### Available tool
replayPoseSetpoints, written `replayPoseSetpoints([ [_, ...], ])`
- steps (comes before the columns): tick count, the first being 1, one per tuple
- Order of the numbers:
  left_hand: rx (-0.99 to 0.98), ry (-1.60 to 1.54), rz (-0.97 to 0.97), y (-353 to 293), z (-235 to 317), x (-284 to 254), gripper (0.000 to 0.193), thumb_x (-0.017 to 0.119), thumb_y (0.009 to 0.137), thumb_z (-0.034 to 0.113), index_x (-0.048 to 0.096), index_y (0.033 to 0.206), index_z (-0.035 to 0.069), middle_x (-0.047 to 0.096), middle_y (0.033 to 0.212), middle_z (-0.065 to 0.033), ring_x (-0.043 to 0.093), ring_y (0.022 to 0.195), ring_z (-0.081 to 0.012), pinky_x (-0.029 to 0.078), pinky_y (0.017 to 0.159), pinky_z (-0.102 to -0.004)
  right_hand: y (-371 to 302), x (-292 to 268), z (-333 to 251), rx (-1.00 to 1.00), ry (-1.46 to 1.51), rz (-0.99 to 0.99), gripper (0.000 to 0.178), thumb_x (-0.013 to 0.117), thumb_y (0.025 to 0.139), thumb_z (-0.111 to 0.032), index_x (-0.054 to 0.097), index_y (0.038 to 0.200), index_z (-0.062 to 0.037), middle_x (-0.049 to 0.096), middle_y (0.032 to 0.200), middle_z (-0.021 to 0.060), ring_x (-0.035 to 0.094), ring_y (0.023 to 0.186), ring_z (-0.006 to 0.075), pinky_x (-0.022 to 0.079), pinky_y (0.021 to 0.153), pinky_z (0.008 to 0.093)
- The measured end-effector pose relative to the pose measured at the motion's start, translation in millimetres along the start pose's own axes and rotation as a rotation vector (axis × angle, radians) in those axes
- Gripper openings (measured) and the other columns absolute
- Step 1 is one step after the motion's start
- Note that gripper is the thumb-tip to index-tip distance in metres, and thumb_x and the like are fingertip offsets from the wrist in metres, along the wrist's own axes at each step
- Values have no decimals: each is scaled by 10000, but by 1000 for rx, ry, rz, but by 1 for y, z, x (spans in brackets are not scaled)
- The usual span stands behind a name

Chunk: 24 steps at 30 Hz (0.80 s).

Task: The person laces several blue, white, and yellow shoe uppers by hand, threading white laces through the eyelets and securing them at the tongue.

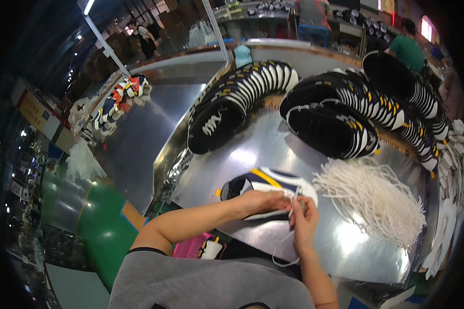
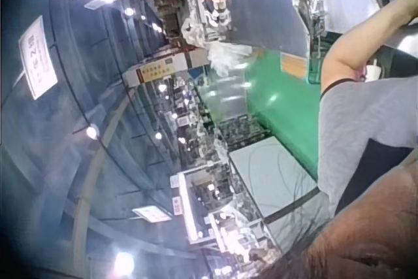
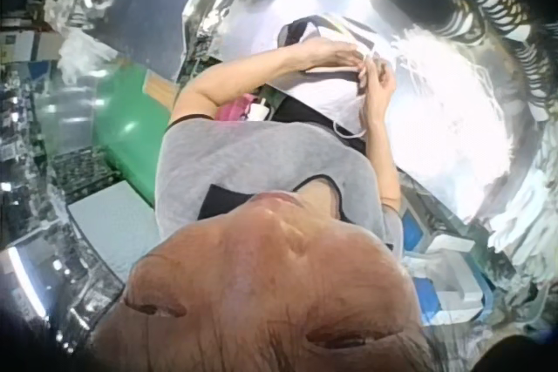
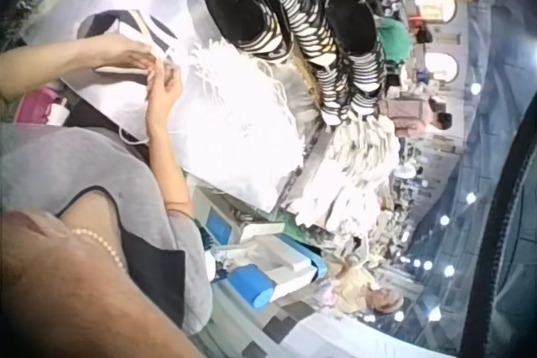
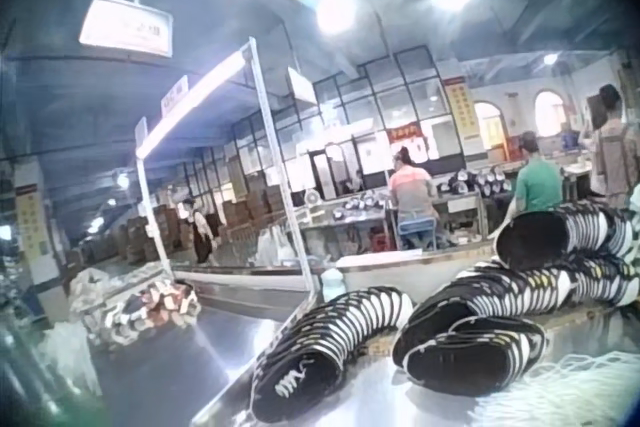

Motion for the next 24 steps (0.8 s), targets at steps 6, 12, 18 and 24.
replayPoseSetpoints([
  [6,167,23,84,-25,-4,25,569,366,1074,424,489,1408,-20,578,1355,-122,536,1253,-201,399,1077,-301,-11,-3,-6,120,35,-47,146,660,949,-167,641,994,-29,639,732,8,428,522,12,295,465,171],
  [12,293,71,104,-22,-4,39,435,489,1052,333,596,1264,-31,642,1199,-91,581,1120,-164,442,995,-289,-15,-16,-14,130,60,-110,121,663,927,-133,658,958,-17,635,668,1,419,518,3,282,474,174],
  [18,418,91,244,-21,1,31,285,637,979,217,654,1169,5,685,1085,-50,628,992,-123,493,898,-272,-18,-13,-23,81,-139,-111,93,670,918,-121,659,929,-29,632,647,0,455,503,10,322,472,178],
  [24,464,5,410,-24,-3,29,241,708,922,121,667,1140,27,698,1086,-43,658,965,-121,520,827,-250,-19,-11,-25,86,-351,-132,137,664,924,-137,635,967,-10,677,755,42,618,660,82,458,622,228],
])
Point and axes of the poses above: each hand's wrist, its own y-axis towards the middle knuckle, its own x-axis out of the palm, z = x × y, the point moved 6 cm from there along y, towards the middle knuckle
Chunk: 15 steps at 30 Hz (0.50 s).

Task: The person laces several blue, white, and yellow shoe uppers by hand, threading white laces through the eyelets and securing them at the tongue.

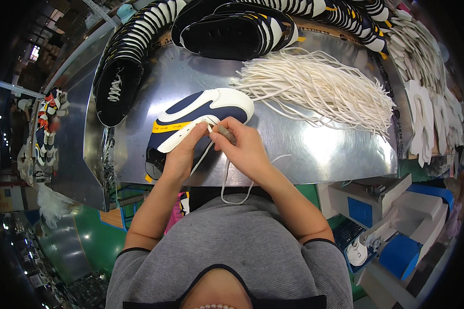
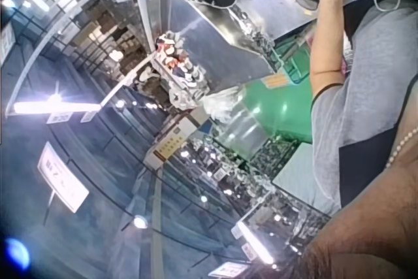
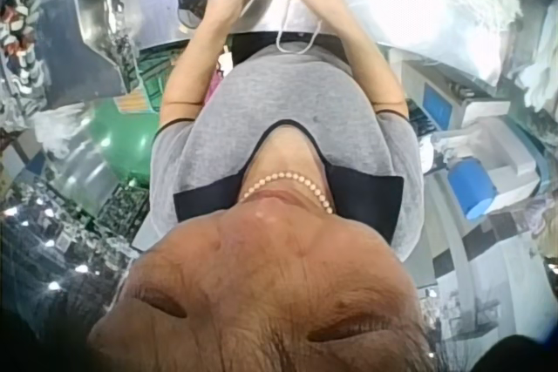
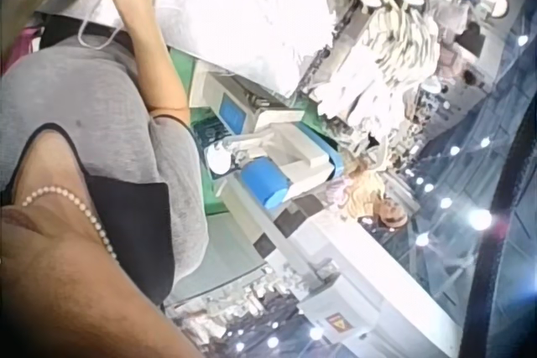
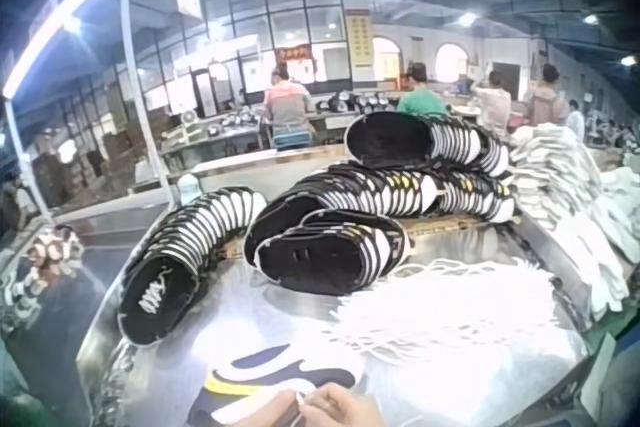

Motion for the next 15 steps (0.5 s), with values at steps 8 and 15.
replayPoseSetpoints([
  [8,25,148,67,-8,3,6,198,683,952,166,707,1082,18,702,1029,-22,637,915,-88,502,796,-234,-5,-10,2,-123,-20,-12,194,627,972,-150,576,1090,-5,703,858,112,656,721,151,500,649,278],
  [15,-88,202,14,-8,-15,-1,248,623,990,144,669,1176,-14,684,1100,-29,624,1003,-98,499,863,-238,2,-12,2,-81,-106,-60,194,633,962,-168,590,1073,-15,701,786,114,651,628,194,509,601,315],
])
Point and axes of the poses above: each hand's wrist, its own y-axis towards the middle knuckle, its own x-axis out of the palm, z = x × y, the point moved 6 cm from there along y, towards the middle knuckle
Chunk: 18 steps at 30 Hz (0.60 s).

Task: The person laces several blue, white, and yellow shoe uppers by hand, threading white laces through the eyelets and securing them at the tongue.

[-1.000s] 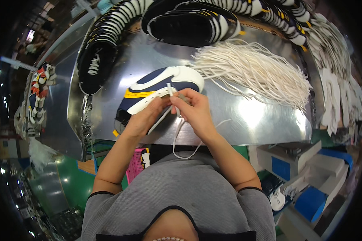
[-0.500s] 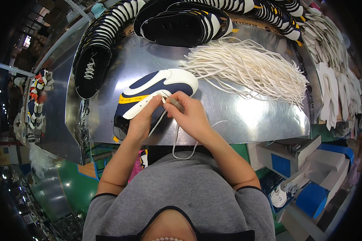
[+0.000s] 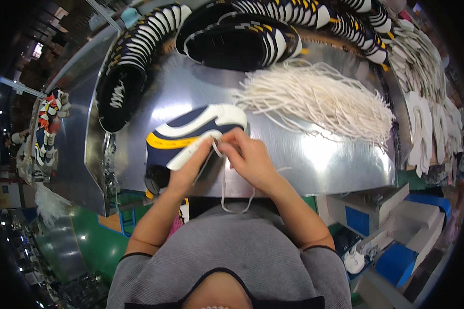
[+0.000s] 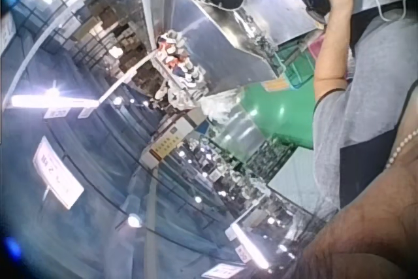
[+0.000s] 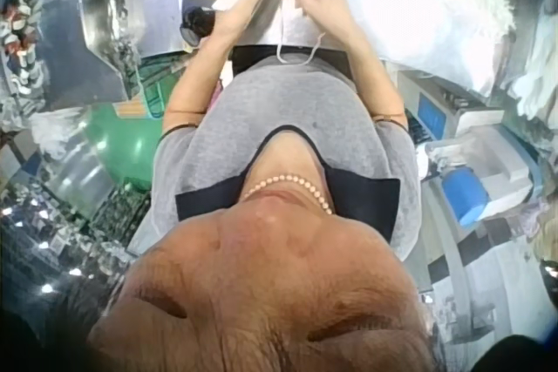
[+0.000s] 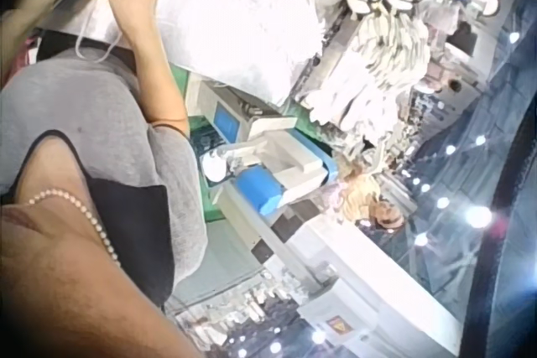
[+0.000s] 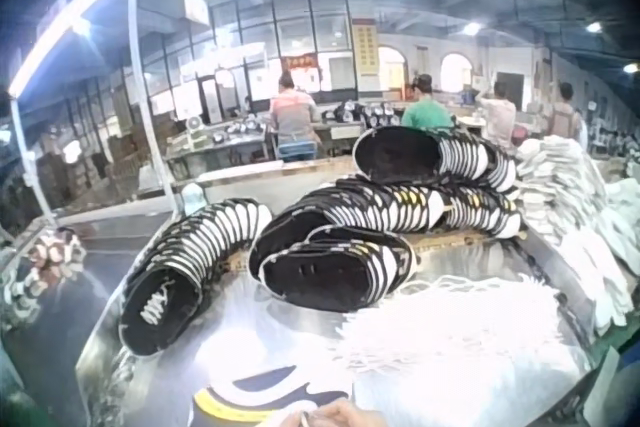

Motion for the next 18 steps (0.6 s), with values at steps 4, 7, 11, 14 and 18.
replayPoseSetpoints([
  [4,717,717,-33,9,-12,-23,345,586,995,112,583,1325,10,620,1290,-85,594,1162,-166,471,1005,-295,10,3,5,-39,-216,-63,142,591,959,-90,553,1067,-5,649,742,64,570,604,84,462,555,252],
  [7,715,879,-102,2,27,10,345,599,985,124,592,1310,9,630,1280,-80,607,1142,-164,477,1000,-293,10,-9,23,-141,-311,40,117,573,942,-73,517,1019,-6,660,727,115,655,653,214,494,591,332],
  [11,560,623,-70,-17,12,13,360,652,964,223,627,1241,-5,674,1211,-68,651,1058,-169,505,955,-285,16,1,12,-111,-542,-77,227,608,935,-213,526,1056,-39,696,894,198,681,807,391,521,699,435],
  [14,154,267,-51,-9,-13,-11,381,660,967,309,658,1210,15,693,1163,-53,657,1026,-139,513,911,-272,-3,-12,-24,-39,-572,-147,241,600,940,-246,534,1060,-47,704,915,191,689,828,375,522,710,432],
  [18,-13,-44,-190,-15,2,-14,381,697,934,233,650,1239,10,685,1188,-69,643,1068,-162,499,943,-264,-20,-66,-34,-212,-476,291,413,778,823,-189,570,1145,-33,697,1047,139,698,926,272,532,806,365],
])
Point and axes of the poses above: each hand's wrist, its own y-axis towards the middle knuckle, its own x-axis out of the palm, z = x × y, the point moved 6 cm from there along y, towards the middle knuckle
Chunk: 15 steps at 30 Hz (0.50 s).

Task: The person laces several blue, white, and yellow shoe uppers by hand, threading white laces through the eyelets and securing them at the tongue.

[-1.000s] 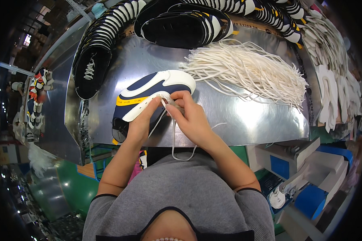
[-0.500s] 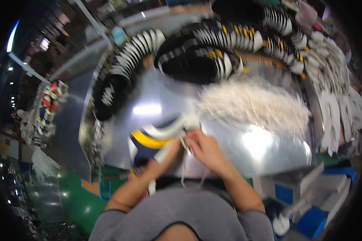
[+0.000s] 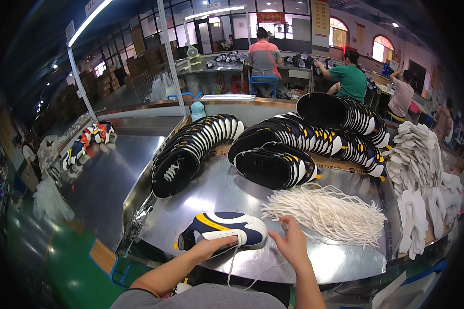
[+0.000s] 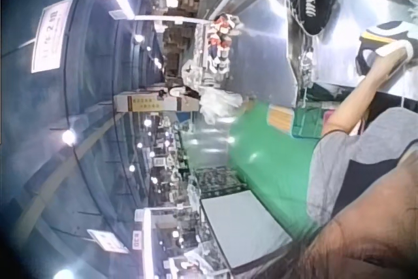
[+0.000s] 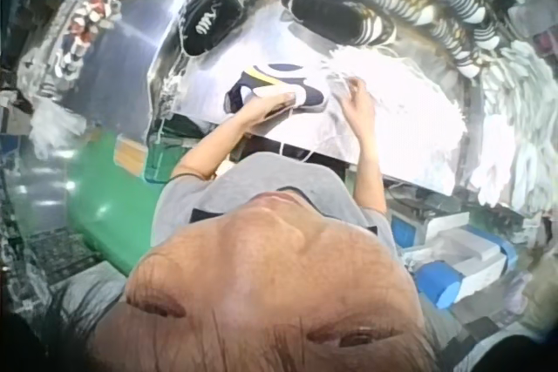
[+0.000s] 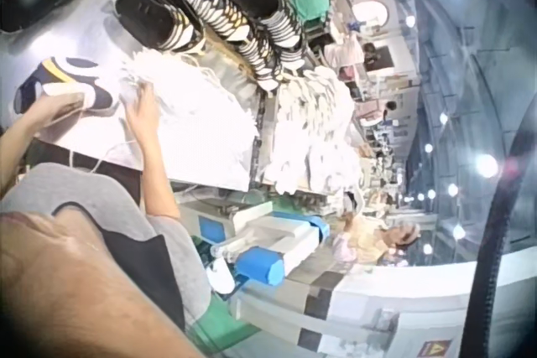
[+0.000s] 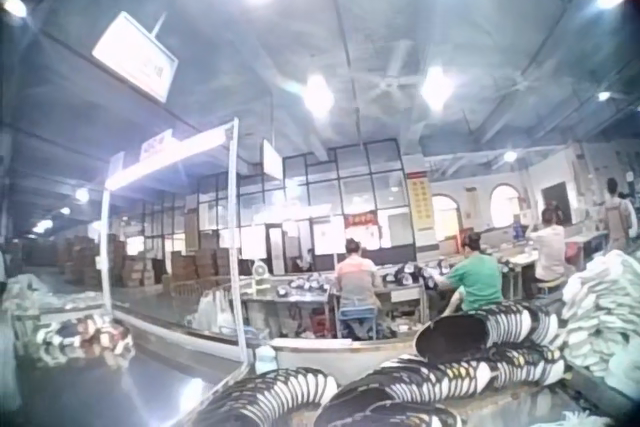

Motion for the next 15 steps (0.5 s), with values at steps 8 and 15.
replayPoseSetpoints([
  [8,251,534,94,4,1,5,355,723,896,219,651,1192,37,689,1160,-83,649,1061,-178,519,918,-308,-4,52,38,160,535,-64,501,857,751,-222,578,1114,-18,666,1015,85,625,889,167,505,782,281],
  [15,1,1132,-168,-20,19,-2,493,662,922,387,591,1265,40,690,1107,-193,682,1002,-331,539,885,-409,13,63,60,123,219,3,508,845,757,-210,585,1155,-31,641,1020,67,592,957,168,486,812,294],
])
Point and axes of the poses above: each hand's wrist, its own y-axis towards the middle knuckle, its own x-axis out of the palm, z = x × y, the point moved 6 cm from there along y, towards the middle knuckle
